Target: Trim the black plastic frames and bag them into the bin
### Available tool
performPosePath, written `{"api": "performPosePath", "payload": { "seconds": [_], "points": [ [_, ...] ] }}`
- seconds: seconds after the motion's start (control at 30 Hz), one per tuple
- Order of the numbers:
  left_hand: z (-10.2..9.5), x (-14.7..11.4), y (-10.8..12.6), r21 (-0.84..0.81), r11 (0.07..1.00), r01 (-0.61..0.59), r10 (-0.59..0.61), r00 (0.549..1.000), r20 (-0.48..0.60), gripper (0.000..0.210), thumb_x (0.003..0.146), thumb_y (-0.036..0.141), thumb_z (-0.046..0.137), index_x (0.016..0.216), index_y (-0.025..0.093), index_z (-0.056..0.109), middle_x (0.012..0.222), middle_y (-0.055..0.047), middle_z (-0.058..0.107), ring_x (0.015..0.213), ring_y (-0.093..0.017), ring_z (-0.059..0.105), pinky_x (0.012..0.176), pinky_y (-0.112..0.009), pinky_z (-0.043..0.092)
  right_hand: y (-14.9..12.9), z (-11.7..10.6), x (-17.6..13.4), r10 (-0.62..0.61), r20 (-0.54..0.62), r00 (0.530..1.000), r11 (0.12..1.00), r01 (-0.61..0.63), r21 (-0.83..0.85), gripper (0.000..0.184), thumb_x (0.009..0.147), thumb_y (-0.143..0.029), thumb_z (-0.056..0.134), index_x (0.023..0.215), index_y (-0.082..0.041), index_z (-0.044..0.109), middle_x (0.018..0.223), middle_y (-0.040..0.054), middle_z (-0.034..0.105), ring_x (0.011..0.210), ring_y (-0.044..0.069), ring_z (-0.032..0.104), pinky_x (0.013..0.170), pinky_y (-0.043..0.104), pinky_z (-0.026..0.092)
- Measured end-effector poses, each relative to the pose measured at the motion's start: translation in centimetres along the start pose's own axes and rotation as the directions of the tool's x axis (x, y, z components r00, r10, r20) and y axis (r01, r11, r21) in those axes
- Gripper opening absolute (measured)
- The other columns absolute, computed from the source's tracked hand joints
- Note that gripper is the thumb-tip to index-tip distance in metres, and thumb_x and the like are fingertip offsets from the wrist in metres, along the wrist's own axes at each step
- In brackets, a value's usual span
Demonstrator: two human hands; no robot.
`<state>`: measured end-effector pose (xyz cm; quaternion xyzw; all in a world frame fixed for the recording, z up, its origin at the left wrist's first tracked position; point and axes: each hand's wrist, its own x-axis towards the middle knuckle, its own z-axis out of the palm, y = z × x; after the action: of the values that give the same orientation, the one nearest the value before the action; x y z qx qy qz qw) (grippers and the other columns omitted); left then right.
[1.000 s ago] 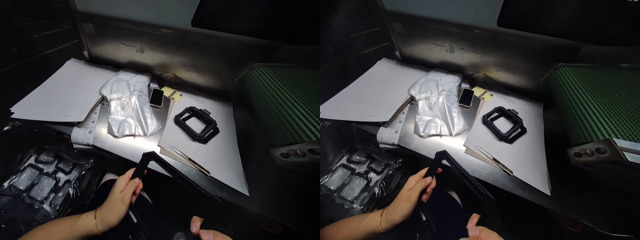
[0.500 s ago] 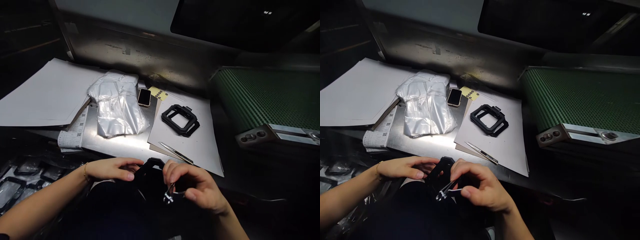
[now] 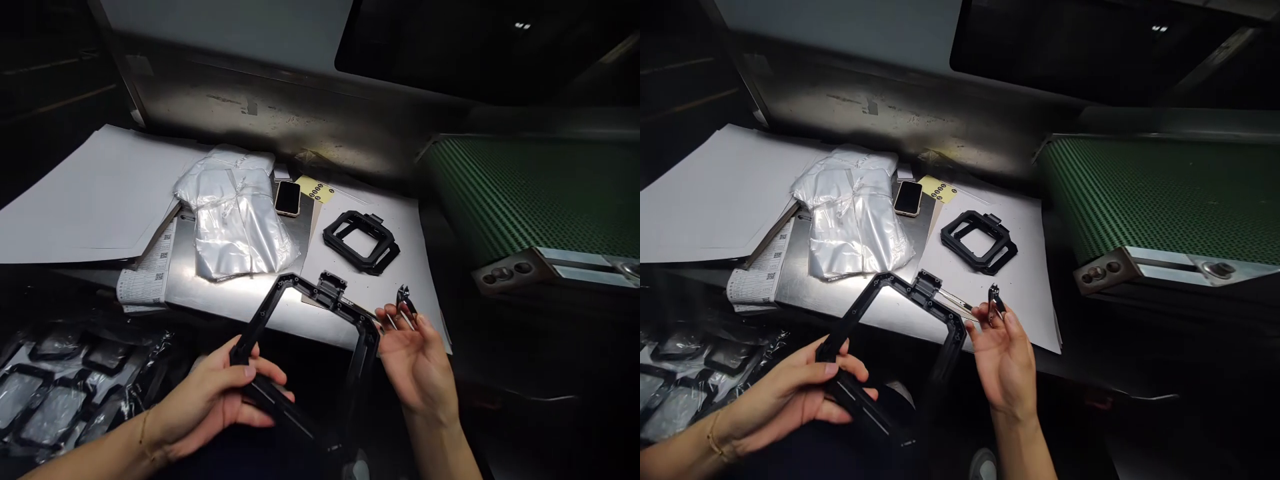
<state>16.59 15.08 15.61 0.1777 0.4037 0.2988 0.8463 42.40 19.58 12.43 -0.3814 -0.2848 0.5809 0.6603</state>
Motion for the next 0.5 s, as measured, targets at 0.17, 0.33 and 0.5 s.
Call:
{"api": "performPosePath", "payload": {
  "seconds": [0.17,0.33,0.5],
  "points": [
    [-0.2,-1.8,-2.1,-0.078,0.975,0.210,-0.195,0.967,0.164,0.028,0.064,0.011,0.064,0.075,0.019,0.040,0.101,-0.008,0.065,0.095,-0.029,0.061,0.068,-0.029,0.043,-0.5,1.9,-3.6,0.017,0.001,1.000,0.976,-0.017,-0.217,0.021,0.076,-0.022,0.059,0.097,-0.022,0.062,0.082,0.0022,0.067,0.065,0.007,0.062,0.061,0.013,0.051],
    [-0.2,-2.9,-2.4,0.214,0.963,0.164,-0.216,0.944,0.249,0.029,0.067,0.031,0.068,0.078,0.019,0.044,0.100,-0.009,0.065,0.093,-0.023,0.062,0.072,-0.026,0.045,-2.0,4.7,-6.6,0.068,0.445,0.893,0.617,0.313,-0.722,0.031,0.071,-0.010,0.058,0.100,-0.024,0.060,0.097,0.0051,0.060,0.071,0.013,0.064,0.061,0.019,0.055],
    [0.1,-3.2,-1.6,0.454,0.882,0.128,-0.271,0.925,0.265,0.020,0.071,0.021,0.063,0.090,0.017,0.059,0.097,-0.008,0.066,0.090,-0.022,0.061,0.079,-0.031,0.048,-1.5,6.0,-8.3,0.075,0.710,0.700,0.223,0.683,-0.696,0.028,0.070,-0.014,0.058,0.098,-0.016,0.057,0.078,0.0038,0.054,0.058,0.009,0.057,0.047,0.015,0.050]
  ]
}}
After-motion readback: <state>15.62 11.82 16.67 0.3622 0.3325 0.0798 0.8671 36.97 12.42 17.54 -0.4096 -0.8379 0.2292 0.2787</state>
